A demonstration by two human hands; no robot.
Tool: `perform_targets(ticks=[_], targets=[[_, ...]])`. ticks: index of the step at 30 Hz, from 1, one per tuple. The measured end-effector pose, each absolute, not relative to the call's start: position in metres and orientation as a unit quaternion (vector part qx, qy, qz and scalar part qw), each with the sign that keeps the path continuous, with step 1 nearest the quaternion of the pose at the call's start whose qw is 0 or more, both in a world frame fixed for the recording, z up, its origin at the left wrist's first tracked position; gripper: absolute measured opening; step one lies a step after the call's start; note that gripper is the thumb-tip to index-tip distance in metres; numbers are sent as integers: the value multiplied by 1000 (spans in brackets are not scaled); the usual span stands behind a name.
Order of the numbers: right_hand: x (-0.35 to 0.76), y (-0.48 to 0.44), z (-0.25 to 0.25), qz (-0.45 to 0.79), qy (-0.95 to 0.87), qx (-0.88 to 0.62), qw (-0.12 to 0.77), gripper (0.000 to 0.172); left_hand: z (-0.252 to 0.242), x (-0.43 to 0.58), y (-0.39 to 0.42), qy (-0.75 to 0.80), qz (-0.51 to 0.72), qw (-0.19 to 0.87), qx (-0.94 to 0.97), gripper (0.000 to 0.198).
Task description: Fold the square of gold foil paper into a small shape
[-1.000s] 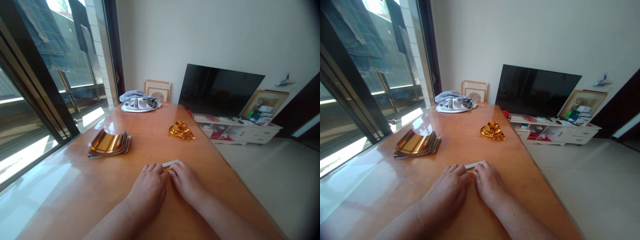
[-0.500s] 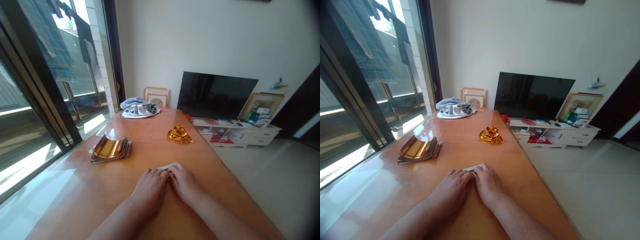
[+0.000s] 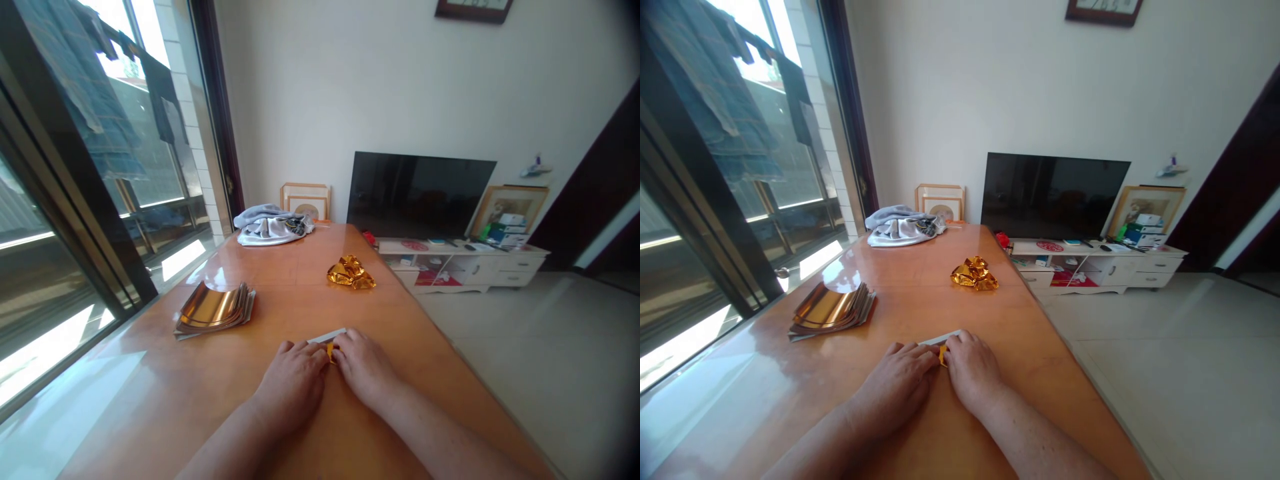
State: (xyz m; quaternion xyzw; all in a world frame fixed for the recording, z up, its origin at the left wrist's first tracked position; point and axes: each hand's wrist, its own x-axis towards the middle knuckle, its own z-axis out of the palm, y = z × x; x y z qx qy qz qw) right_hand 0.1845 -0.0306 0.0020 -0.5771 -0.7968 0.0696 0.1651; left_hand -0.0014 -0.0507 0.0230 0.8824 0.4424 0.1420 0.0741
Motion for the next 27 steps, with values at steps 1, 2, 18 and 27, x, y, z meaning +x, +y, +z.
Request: perform_targets(ticks=[1,2,18,27], targets=[[187,-31,3,75,-797,-576,166,16,24,-1,-51,442,139,74,883,26],[191,-31,3,82,-797,-574,168,16,25,-1,-51,442,135,74,884,26],[213,-51,26,93,-871,-476,73,44,31,-1,-52,440,116,67,888,26],[205,-62,32,53,-872,-486,10,47,31,1,-52,445,119,70,885,27]])
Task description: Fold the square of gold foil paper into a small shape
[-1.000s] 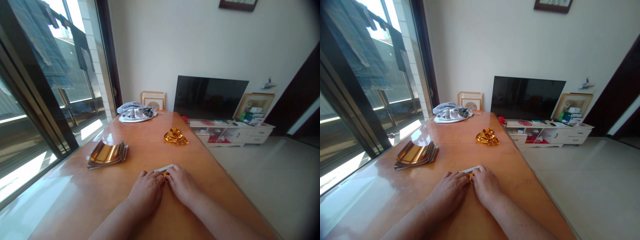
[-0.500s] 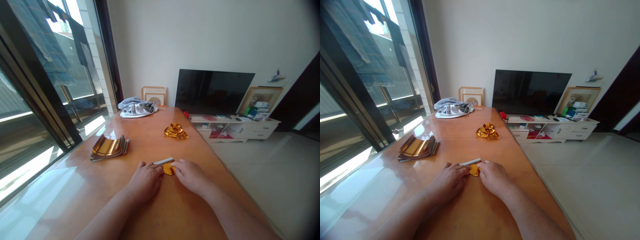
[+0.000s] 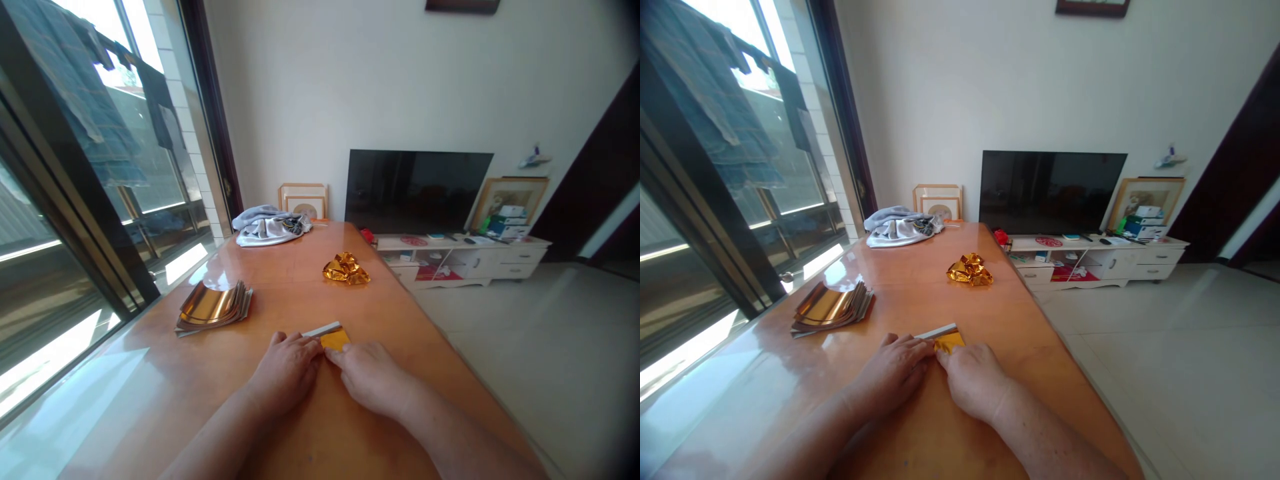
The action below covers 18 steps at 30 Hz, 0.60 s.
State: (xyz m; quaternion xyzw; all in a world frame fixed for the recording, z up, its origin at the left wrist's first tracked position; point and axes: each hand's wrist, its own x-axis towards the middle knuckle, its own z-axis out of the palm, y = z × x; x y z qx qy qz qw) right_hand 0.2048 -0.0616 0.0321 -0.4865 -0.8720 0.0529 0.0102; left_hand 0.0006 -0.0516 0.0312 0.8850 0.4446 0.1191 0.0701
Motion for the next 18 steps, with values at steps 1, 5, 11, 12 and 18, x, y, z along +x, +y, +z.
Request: perform_targets(ticks=[1,5,11,12,18], targets=[[204,-63,33,52,-871,-488,6,47,31,1,-52,445,121,71,885,28],[204,-66,37,47,-872,-487,-2,51,32,0,-52,442,123,72,886,32],[209,-68,41,42,-880,-473,3,47,33,2,-54,439,117,61,889,32],[210,-68,42,38,-880,-473,1,45,33,2,-54,439,116,58,889,32],[212,-67,43,33,-882,-470,3,35,29,6,-57,449,109,41,886,36]])
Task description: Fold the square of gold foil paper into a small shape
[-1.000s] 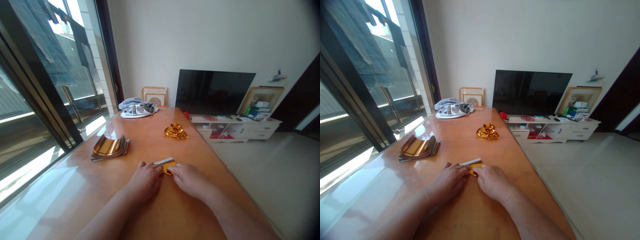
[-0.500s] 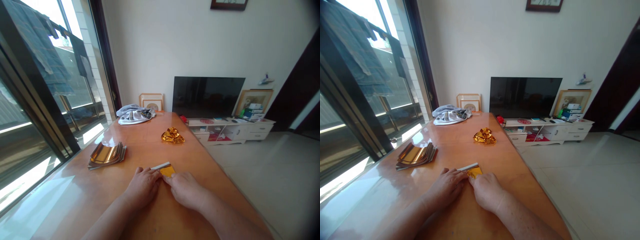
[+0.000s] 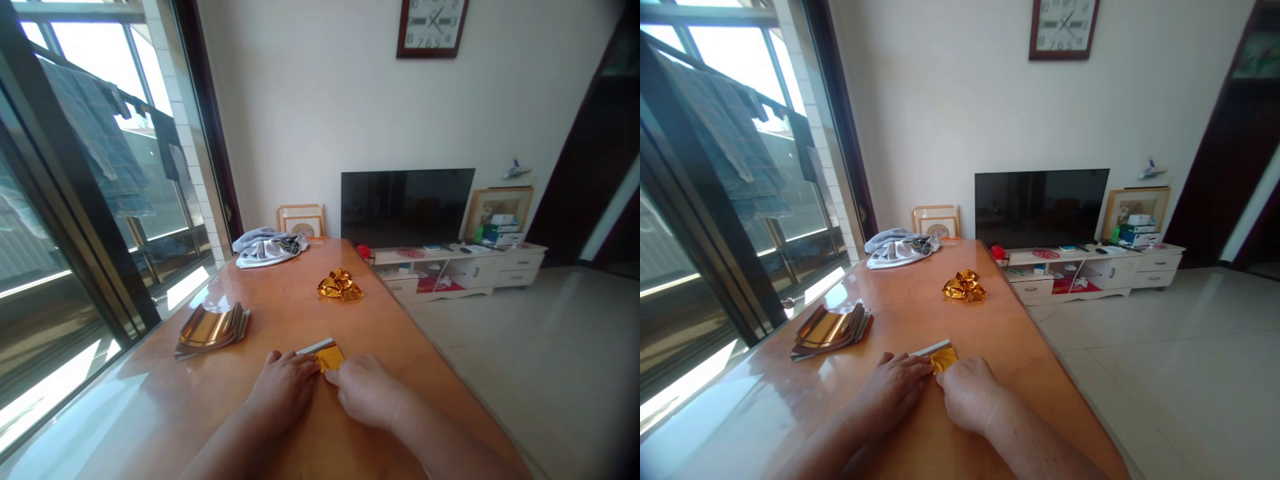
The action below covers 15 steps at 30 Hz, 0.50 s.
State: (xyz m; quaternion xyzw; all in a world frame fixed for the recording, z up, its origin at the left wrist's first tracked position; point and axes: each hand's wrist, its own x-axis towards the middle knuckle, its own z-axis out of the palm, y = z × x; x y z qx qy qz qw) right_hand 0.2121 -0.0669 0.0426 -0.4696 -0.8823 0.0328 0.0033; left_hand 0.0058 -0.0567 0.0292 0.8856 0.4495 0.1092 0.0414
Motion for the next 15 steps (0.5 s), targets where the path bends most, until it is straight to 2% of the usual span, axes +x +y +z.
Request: perform_targets(ticks=[15], targets=[[218,-60,37,81,-884,-459,31,32,50,27,-58,463,10,-20,886,25]])
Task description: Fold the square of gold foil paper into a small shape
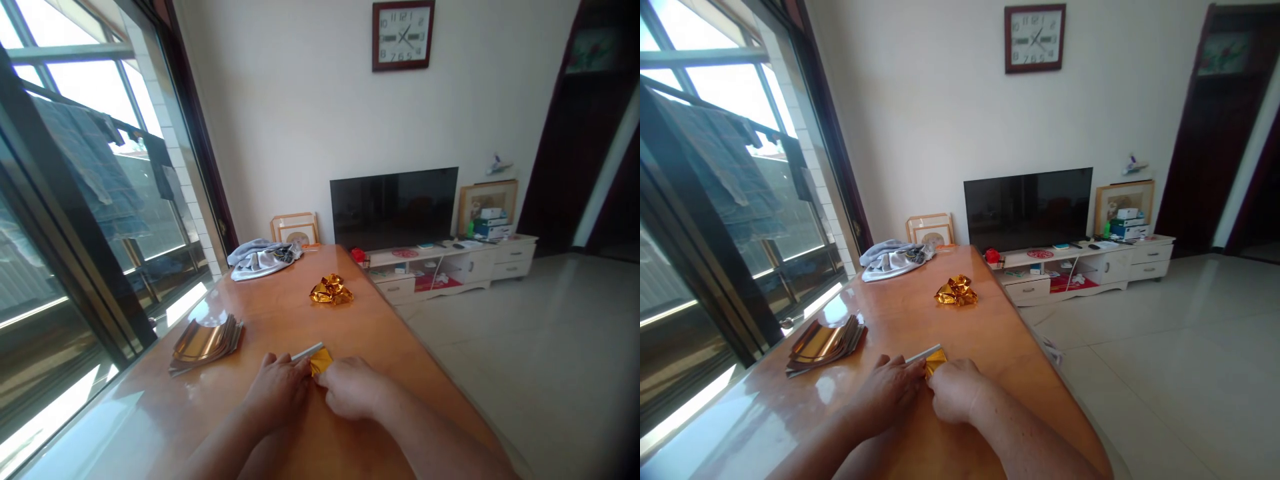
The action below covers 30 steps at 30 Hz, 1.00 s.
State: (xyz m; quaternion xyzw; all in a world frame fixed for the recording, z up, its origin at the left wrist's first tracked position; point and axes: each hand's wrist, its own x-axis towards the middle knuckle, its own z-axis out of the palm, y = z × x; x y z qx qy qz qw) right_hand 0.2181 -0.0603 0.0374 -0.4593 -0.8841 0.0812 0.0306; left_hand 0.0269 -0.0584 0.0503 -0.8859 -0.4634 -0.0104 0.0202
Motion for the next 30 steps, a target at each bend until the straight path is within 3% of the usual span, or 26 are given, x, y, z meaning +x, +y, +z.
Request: perform_targets(ticks=[7,11,15,30], targets=[[228,-53,33,147,-875,-457,61,28,55,34,-58,-456,12,35,-889,24],[247,-30,32,260,-829,-476,136,16,53,40,-57,-466,-3,38,-884,21],[259,-10,27,240,-771,-558,191,23,47,41,-56,-479,-15,28,-877,20],[233,-3,4,180,-733,-623,205,23,29,27,-52,-456,-107,-12,-883,21]])
